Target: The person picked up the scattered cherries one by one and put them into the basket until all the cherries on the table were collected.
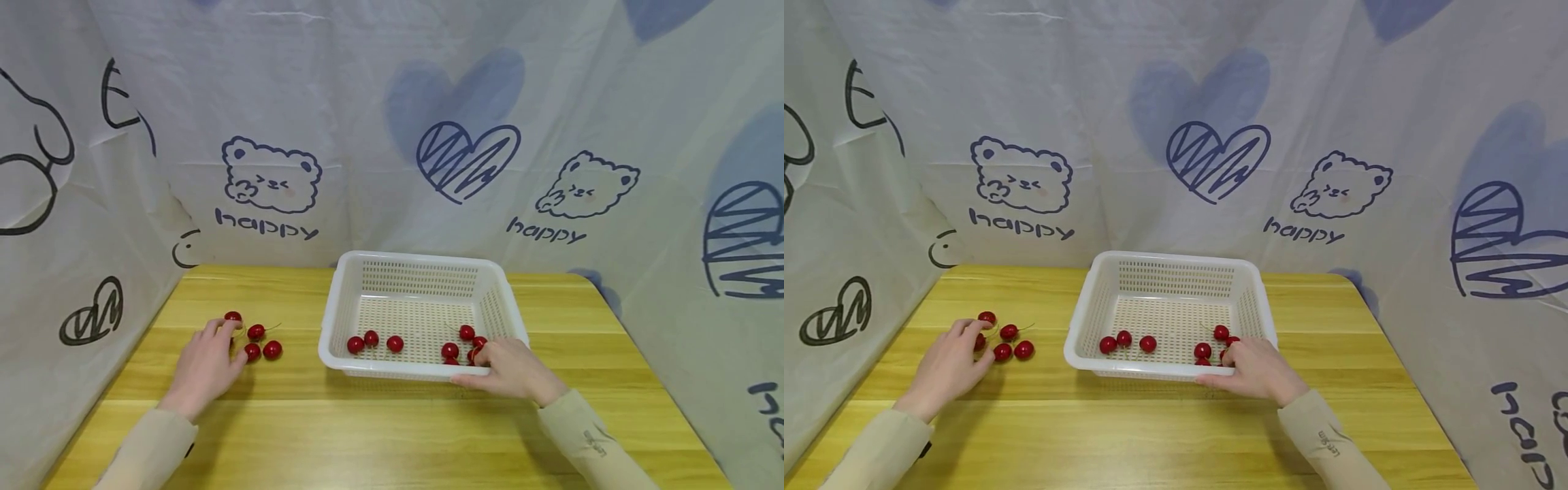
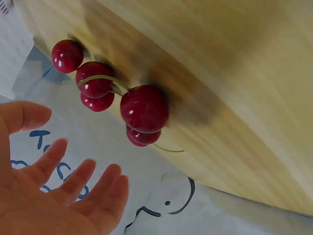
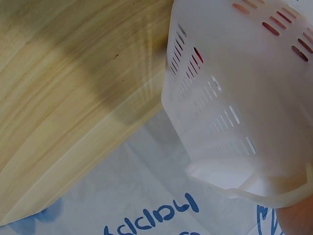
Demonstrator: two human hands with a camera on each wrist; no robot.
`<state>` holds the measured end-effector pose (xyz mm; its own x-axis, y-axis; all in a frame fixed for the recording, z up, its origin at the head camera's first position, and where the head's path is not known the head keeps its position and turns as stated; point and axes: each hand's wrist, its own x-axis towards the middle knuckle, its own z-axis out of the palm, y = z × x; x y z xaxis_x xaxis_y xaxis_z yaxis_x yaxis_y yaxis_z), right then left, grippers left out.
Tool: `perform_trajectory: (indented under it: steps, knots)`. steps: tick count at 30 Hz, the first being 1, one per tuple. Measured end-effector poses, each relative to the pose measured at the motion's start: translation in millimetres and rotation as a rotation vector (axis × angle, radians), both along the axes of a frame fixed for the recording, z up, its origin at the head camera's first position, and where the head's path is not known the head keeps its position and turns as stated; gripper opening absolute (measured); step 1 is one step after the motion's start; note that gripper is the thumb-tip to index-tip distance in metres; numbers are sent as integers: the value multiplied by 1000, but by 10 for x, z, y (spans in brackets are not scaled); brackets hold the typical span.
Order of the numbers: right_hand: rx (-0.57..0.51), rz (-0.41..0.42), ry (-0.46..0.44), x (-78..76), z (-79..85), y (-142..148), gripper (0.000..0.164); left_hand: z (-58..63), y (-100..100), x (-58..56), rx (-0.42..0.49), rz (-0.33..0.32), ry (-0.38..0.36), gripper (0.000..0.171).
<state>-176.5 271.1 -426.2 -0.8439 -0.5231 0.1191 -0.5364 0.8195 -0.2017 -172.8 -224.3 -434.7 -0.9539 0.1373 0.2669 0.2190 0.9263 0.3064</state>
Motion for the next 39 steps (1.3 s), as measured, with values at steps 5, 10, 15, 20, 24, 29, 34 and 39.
perform_trajectory:
  steps: [5, 10, 15, 20, 24, 29, 34, 39]
  knots:
    - [3, -2, -3, 3, 2, -1, 62, -41, -43, 56, -35, 3, -79, 41]
    - [6, -1, -11, 1, 5, -2, 62, -74, -81, 89, -42, 8, -145, 38]
    - [-5, 12, -5, -7, 0, 1, 62, -73, -96, 100, -46, 14, -211, 38]
    - [-2, 16, 11, -9, 0, 2, 62, -72, -91, 100, -42, 3, -247, 38]
    - [-2, 13, 6, -5, 2, 2, 62, -108, -86, 96, -36, -2, -263, 36]
    - [-3, 14, -5, -7, 8, 0, 62, -159, -83, 91, -37, -2, -291, 37]
    - [-2, 11, -14, -1, 9, 2, 61, -159, -81, 82, -35, -17, -303, 38]
    - [-10, 11, -11, 8, 20, 2, 62, -151, -62, 69, -46, -19, -318, 37]
